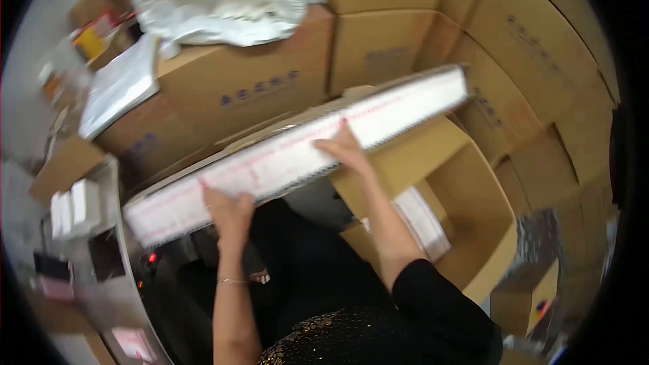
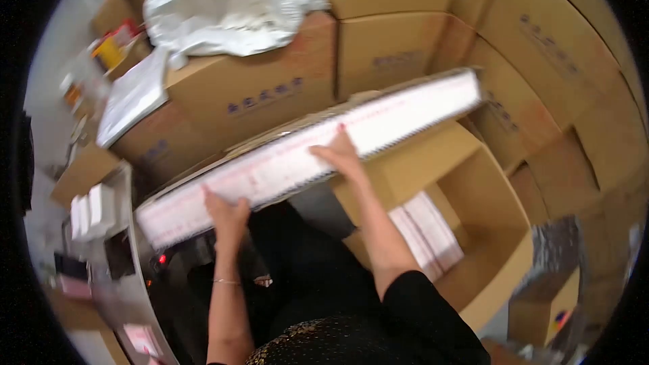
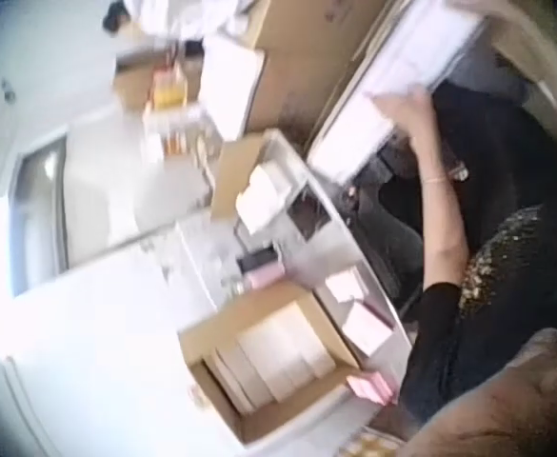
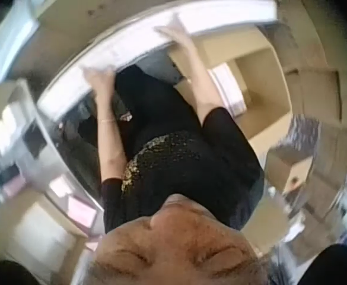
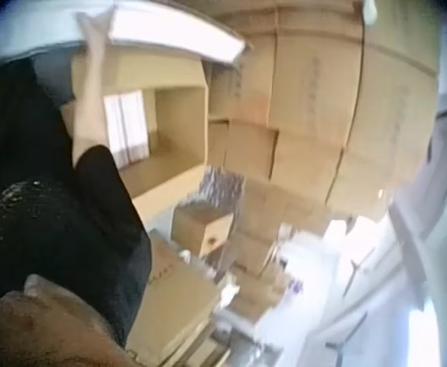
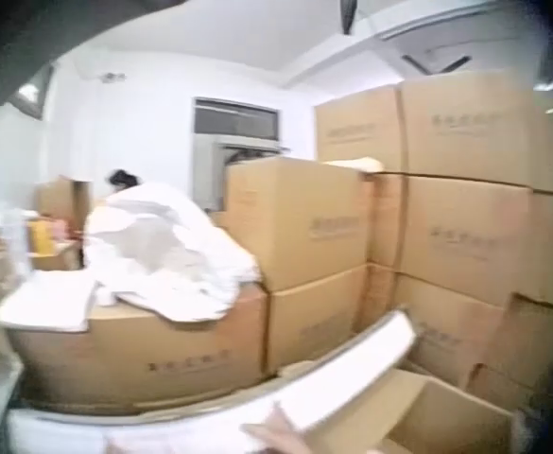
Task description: The recorder is seen packing pink tissue packs into white cardboard boxes and then organizing those boxes into larger shipping cartons.
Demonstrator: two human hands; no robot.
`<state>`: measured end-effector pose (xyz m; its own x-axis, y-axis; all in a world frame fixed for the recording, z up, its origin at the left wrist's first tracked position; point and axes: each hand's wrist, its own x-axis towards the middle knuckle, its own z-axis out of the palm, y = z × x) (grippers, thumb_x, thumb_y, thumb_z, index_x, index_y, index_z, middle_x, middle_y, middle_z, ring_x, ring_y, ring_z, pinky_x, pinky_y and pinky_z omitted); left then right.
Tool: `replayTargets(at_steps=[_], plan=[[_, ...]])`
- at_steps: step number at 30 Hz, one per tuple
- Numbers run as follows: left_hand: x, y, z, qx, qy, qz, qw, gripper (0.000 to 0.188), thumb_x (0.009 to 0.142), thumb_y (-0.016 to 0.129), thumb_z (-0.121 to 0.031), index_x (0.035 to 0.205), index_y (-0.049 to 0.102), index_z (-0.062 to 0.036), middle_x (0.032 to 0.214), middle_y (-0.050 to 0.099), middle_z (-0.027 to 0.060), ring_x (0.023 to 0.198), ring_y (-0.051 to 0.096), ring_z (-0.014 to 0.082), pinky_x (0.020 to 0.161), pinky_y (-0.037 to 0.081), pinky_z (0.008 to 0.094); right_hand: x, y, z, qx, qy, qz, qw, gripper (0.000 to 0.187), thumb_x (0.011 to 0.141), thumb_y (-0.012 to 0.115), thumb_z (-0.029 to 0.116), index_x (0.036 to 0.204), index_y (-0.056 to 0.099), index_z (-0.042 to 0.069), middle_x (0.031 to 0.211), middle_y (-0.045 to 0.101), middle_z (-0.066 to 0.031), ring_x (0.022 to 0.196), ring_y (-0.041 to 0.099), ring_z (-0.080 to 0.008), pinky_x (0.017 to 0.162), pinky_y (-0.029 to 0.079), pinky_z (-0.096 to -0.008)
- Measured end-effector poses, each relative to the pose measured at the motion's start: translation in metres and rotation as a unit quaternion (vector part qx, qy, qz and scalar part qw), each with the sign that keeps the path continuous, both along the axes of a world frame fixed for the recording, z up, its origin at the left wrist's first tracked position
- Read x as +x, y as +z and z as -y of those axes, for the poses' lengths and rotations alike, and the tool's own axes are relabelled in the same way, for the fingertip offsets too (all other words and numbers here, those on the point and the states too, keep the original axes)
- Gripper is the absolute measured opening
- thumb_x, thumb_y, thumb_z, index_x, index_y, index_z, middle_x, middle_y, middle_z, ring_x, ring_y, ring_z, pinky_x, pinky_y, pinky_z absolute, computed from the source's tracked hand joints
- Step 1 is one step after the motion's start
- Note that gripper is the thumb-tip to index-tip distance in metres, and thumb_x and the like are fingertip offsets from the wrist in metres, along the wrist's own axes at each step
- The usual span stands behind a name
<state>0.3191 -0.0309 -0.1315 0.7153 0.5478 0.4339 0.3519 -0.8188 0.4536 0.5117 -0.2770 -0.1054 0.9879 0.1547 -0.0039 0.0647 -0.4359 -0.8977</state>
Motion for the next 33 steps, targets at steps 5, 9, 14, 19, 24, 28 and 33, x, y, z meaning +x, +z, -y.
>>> replayTargets(at_steps=[5,9,14,19,24,28,33], plan=[[0.020,0.021,-0.006,-0.154,-0.011,0.012,0.988,0.102,0.068,0.078,-0.029,0.140,0.026,0.0224,0.138,0.041,0.0421,0.132,0.042,0.0487,0.112,0.034,0.0446,-0.012,0.034,-0.006,-0.123,0.016,-0.024,0.992,0.086,0.064,0.081,0.039,0.117,0.045,-0.017,0.110,0.061,-0.0306,0.104,0.063,-0.0372,0.090,0.052,-0.0429],[0.025,0.009,-0.010,-0.136,-0.042,0.043,0.989,0.096,0.063,0.078,-0.027,0.134,0.032,0.0195,0.132,0.046,0.0387,0.125,0.046,0.0484,0.111,0.034,0.0445,-0.017,0.018,-0.011,-0.125,-0.039,0.070,0.989,0.082,0.060,0.079,0.033,0.116,0.044,-0.016,0.106,0.060,-0.0318,0.102,0.061,-0.0436,0.091,0.051,-0.0450],[0.033,0.019,-0.001,-0.148,-0.006,0.003,0.989,0.090,0.062,0.079,-0.026,0.128,0.037,0.0176,0.131,0.046,0.0355,0.123,0.045,0.0450,0.111,0.032,0.0449,-0.021,0.007,-0.017,-0.098,-0.093,0.097,0.986,0.081,0.060,0.080,0.033,0.117,0.045,-0.013,0.105,0.059,-0.0316,0.103,0.059,-0.0449,0.092,0.049,-0.0476],[0.038,0.011,-0.010,-0.161,-0.012,0.050,0.986,0.087,0.061,0.080,-0.025,0.125,0.039,0.0167,0.129,0.047,0.0338,0.120,0.047,0.0445,0.109,0.034,0.0452,-0.016,-0.001,-0.022,-0.116,-0.073,0.122,0.983,0.097,0.061,0.079,0.036,0.132,0.035,-0.013,0.114,0.057,-0.0330,0.107,0.058,-0.0451,0.095,0.048,-0.0475],[0.042,0.015,-0.001,-0.199,0.045,0.029,0.979,0.086,0.060,0.081,-0.025,0.125,0.040,0.0152,0.126,0.050,0.0327,0.118,0.051,0.0436,0.104,0.039,0.0436,-0.022,-0.009,-0.033,-0.076,-0.140,0.149,0.976,0.098,0.061,0.078,0.034,0.135,0.034,-0.013,0.115,0.056,-0.0344,0.108,0.057,-0.0457,0.095,0.047,-0.0496],[0.020,0.061,0.019,-0.239,0.088,-0.078,0.964,0.087,0.060,0.081,-0.026,0.126,0.039,0.0120,0.118,0.058,0.0311,0.107,0.060,0.0437,0.097,0.045,0.0440,-0.040,0.006,-0.020,-0.040,-0.115,0.085,0.989,0.100,0.062,0.078,0.033,0.139,0.034,-0.014,0.116,0.056,-0.0354,0.108,0.057,-0.0463,0.094,0.048,-0.0488],[0.013,0.129,0.099,-0.093,-0.182,0.062,0.977,0.077,0.064,0.081,-0.023,0.126,0.046,0.0066,0.117,0.059,0.0280,0.107,0.060,0.0426,0.094,0.047,0.0458,-0.094,0.032,0.087,0.156,-0.246,0.139,0.947,0.094,0.065,0.083,0.029,0.140,0.040,-0.010,0.118,0.062,-0.0245,0.114,0.060,-0.0353,0.101,0.047,-0.0431]])
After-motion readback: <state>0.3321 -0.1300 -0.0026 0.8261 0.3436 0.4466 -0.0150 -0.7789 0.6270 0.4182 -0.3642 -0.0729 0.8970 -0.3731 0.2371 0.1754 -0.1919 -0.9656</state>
